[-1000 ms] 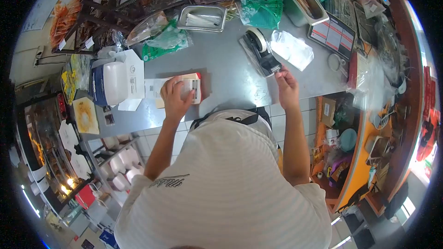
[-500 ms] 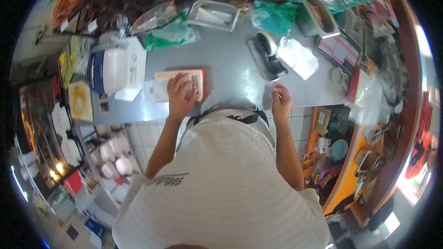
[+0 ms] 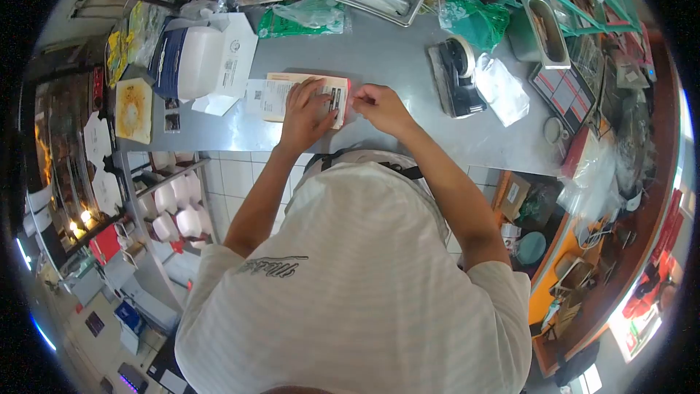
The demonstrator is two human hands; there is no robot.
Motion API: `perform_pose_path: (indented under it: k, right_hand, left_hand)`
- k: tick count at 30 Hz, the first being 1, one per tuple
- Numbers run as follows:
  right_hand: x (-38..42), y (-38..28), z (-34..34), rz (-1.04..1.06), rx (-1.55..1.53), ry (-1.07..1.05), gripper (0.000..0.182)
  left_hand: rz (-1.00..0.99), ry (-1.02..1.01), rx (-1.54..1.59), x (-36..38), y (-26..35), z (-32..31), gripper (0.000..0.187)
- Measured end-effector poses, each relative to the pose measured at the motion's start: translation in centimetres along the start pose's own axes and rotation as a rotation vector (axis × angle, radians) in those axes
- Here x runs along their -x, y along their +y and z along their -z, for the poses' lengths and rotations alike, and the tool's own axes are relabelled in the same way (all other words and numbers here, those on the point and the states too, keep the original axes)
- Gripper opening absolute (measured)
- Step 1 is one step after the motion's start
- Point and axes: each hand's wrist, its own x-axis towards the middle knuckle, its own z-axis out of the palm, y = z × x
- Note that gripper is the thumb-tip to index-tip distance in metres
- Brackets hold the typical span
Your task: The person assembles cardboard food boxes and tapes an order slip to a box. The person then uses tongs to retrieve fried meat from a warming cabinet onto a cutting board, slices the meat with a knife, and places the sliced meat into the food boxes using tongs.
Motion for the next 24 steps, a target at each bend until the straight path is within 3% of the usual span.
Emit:
perform_pose_path:
  k: [4,10,16,19,24]
  right_hand:
    - [-1.6,0.7,-2.1,-0.036,0.082,-0.016,0.020]
    - [-2.1,0.7,-3.3,-0.072,0.455,0.098,0.030]
    - [-1.9,1.8,-4.4,-0.001,0.227,0.121,0.021]
    - [-1.9,3.0,-4.1,-0.032,-0.036,-0.008,0.018]
    - [-1.9,4.5,-4.0,0.012,-0.146,-0.066,0.011]
  left_hand:
    - [-0.012,0.015,0.021,0.3,-0.6,-0.1,0.029]
    - [0.023,-0.029,-0.052,0.9,-0.6,0.4,0.031]
    - [-0.014,-0.061,-0.034,1.6,-2.2,0.9,0.029]
    - [-0.081,-0.051,-0.036,2.1,-2.6,1.1,0.026]
    - [-0.094,-0.022,0.013,2.1,-2.9,1.0,0.025]
